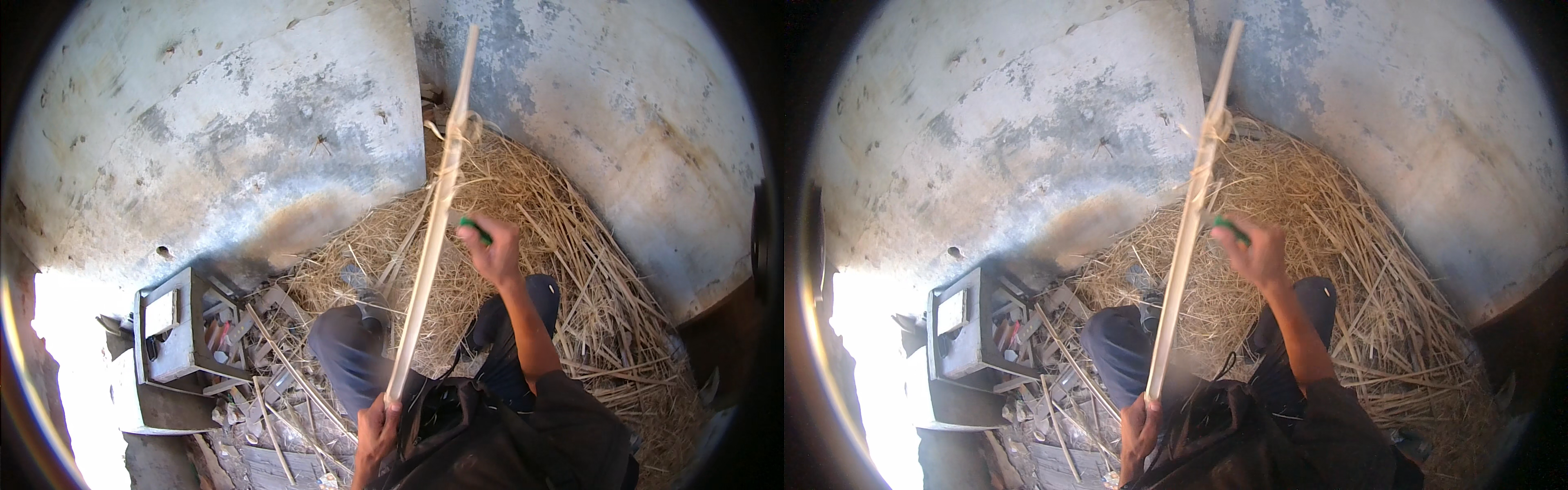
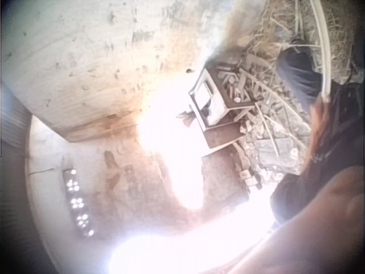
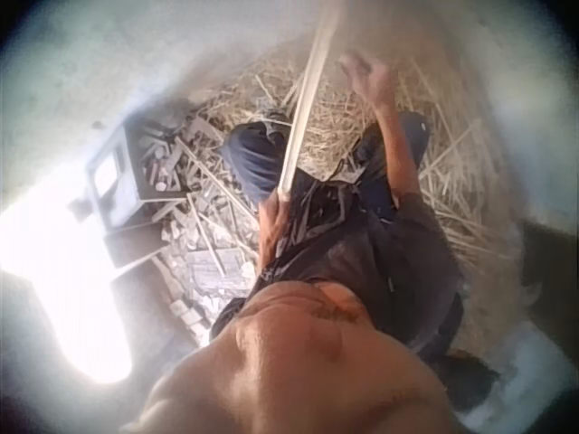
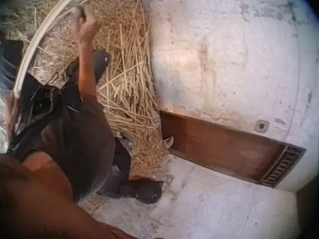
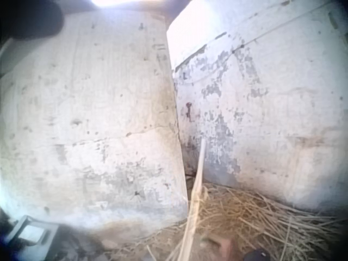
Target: The person sits on a straw-covered floor and uses a green utility knife to shave thin strips off a long bamboo pole. They hold the pole with their left hand and repeatedly scrape the blade along its length to remove the outer layer, creating wood shavings.
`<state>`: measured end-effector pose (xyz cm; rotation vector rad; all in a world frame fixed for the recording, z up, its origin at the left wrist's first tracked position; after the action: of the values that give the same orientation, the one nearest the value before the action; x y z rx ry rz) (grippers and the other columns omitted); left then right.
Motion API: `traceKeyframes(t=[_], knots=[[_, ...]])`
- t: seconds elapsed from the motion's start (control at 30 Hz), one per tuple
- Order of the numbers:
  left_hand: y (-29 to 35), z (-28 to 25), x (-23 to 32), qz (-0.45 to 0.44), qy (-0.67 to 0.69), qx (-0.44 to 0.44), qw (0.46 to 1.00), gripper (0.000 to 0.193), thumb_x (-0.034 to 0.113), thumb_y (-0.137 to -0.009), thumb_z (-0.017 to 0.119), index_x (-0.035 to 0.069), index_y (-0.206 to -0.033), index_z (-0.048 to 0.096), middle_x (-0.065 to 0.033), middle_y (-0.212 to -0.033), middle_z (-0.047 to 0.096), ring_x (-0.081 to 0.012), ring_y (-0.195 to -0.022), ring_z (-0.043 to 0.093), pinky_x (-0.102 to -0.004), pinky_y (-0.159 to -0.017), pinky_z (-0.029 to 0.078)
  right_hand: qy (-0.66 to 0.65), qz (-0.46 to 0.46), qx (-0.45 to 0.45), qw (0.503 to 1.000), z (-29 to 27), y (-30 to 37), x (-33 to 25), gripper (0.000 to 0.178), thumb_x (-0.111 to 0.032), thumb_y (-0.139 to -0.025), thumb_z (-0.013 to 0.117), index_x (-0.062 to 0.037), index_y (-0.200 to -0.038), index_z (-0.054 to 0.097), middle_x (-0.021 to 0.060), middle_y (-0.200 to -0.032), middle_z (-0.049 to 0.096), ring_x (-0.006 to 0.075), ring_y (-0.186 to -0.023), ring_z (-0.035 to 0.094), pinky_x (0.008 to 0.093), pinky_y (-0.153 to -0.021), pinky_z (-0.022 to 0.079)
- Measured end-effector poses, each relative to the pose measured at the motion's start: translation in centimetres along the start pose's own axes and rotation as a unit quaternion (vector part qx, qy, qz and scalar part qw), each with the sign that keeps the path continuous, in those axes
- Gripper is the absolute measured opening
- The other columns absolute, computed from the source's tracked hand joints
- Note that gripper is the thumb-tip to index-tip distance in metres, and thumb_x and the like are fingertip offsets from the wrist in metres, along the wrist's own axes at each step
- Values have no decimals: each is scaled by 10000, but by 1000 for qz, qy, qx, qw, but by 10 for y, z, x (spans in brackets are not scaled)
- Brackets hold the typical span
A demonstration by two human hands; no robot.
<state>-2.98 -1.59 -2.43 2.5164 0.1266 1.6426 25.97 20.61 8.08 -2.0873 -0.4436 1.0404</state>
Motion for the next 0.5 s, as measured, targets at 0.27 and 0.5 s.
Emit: traceKeyframes(t=[0.27, 0.5], knots=[[18, 2, -42, -7, -9, -49, 999, 409, 370, -1088, 555, -11, -957, 627, -134, -636, 557, -176, -602, 524, -378, -600, 467, -9, 96, 29, 995, -31, -8, 50, 557, -503, -1081, 549, -11, -925, 757, -15, -598, 504, 81, -519, 399, 311, -513, 300], [-18, 9, -17, -16, 88, -16, 996, 422, 365, -1108, 527, -5, -922, 608, -14, -676, 525, -95, -681, 472, -320, -598, 417, -118, 132, -71, 982, 5, 27, 6, 509, -520, -1049, 593, -41, -997, 757, 0, -692, 630, 119, -545, 550, 294, -514, 400]])
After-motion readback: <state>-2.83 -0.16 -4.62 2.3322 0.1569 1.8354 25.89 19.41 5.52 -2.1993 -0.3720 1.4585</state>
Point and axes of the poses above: each hand's wrist, its own y-axis away from the middle knuckle, its own z-axis out of the palm, x = y × z, the point moved 8 cm from there along -y, towards the middle knuckle
